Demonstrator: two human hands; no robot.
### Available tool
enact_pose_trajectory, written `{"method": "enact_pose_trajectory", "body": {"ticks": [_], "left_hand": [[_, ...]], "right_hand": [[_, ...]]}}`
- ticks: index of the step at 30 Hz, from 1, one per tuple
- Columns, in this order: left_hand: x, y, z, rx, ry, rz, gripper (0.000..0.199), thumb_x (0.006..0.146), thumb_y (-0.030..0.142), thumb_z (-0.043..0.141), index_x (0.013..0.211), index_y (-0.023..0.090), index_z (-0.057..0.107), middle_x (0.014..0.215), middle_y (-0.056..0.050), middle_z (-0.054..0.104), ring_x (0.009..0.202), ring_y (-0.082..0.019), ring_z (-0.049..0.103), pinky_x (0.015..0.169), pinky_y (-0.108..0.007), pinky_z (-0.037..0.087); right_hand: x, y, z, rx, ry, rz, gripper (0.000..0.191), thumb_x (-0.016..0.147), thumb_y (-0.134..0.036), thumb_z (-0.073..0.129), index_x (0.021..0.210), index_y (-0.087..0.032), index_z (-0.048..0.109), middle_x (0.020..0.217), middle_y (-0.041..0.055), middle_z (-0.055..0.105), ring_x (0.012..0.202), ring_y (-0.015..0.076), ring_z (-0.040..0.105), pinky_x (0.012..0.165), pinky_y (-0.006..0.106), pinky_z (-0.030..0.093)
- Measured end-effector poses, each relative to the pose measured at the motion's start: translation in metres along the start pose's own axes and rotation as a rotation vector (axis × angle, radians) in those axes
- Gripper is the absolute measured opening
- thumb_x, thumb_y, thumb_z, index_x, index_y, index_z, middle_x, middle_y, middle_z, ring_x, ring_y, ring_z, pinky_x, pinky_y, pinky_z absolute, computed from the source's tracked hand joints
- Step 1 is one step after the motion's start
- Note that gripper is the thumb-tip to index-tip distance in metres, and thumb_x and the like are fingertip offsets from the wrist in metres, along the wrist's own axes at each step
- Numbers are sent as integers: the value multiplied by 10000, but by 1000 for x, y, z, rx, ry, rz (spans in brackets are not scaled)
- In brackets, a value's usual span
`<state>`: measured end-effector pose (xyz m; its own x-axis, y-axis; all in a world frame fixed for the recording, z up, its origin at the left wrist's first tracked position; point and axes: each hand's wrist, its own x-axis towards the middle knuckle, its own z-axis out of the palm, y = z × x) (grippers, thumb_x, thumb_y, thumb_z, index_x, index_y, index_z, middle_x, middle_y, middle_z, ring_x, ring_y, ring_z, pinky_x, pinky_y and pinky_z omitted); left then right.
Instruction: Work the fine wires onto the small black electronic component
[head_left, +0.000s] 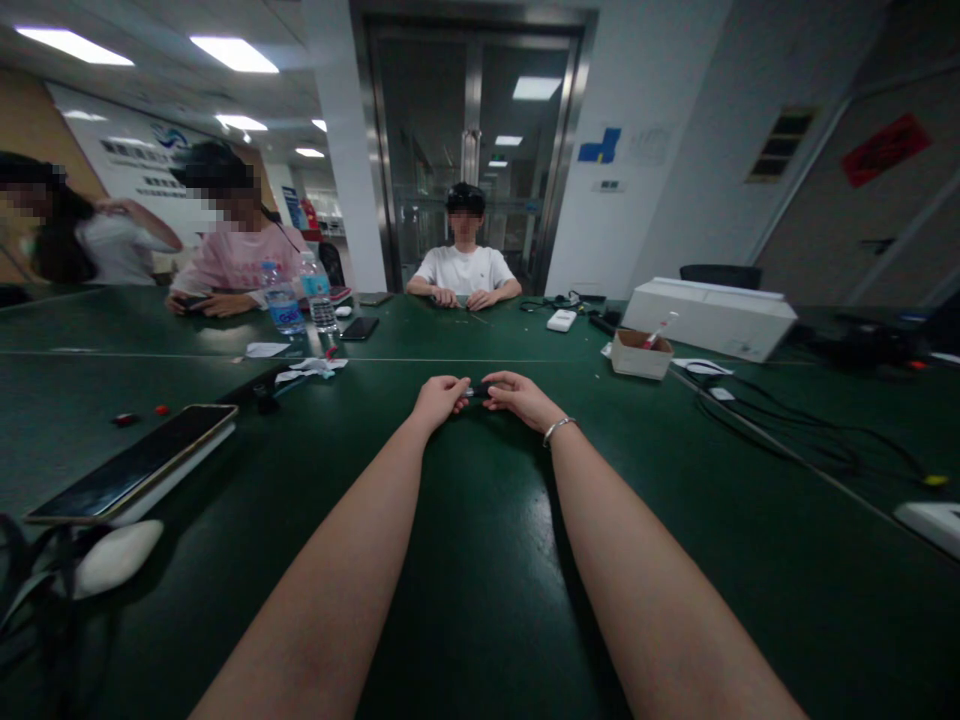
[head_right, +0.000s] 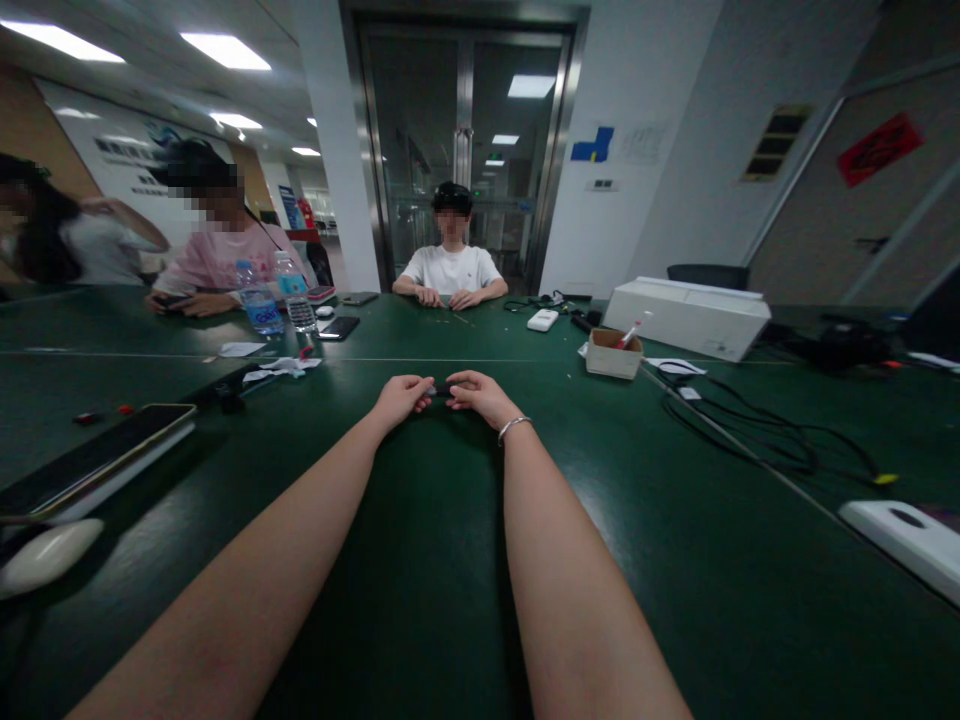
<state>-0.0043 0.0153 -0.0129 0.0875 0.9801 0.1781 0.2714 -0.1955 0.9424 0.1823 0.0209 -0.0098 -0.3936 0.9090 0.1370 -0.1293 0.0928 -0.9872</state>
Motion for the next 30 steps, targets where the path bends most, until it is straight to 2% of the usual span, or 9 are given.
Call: {"method": "enact_pose_trajectory", "body": {"ticks": [14, 21, 27, 30], "left_hand": [[-3, 4, 2, -175, 9, -2, 234, 719, 348, 682, 786, 130, 630, 688, -22, 625, 575, -91, 566, 538, -216, 447], [-7, 8, -1, -174, 15, 51, 310, 624, 332, 758, 831, 128, 650, 753, -47, 650, 675, -127, 616, 597, -238, 476], [-6, 8, -1, -260, 38, -1, 303, 642, 355, 739, 808, 122, 638, 769, -59, 669, 668, -128, 622, 595, -238, 468], [-7, 8, -1, -262, 44, 13, 325, 594, 328, 771, 816, 125, 648, 779, -60, 676, 691, -136, 625, 620, -249, 477]], "right_hand": [[-3, -4, 2, 49, 38, 23, 166, 801, -65, 634, 947, -143, 618, 746, 31, 673, 638, 104, 675, 595, 184, 555], [-1, -1, 1, 54, 31, 15, 160, 806, -78, 631, 950, -147, 614, 742, 31, 682, 646, 108, 677, 595, 192, 563], [-2, -2, 2, 46, 46, 19, 144, 819, -74, 619, 947, -139, 614, 725, 33, 679, 633, 106, 677, 585, 181, 560], [-1, -2, 2, 49, 50, 21, 145, 813, -76, 628, 943, -138, 613, 740, 40, 683, 632, 108, 677, 589, 186, 560]]}}
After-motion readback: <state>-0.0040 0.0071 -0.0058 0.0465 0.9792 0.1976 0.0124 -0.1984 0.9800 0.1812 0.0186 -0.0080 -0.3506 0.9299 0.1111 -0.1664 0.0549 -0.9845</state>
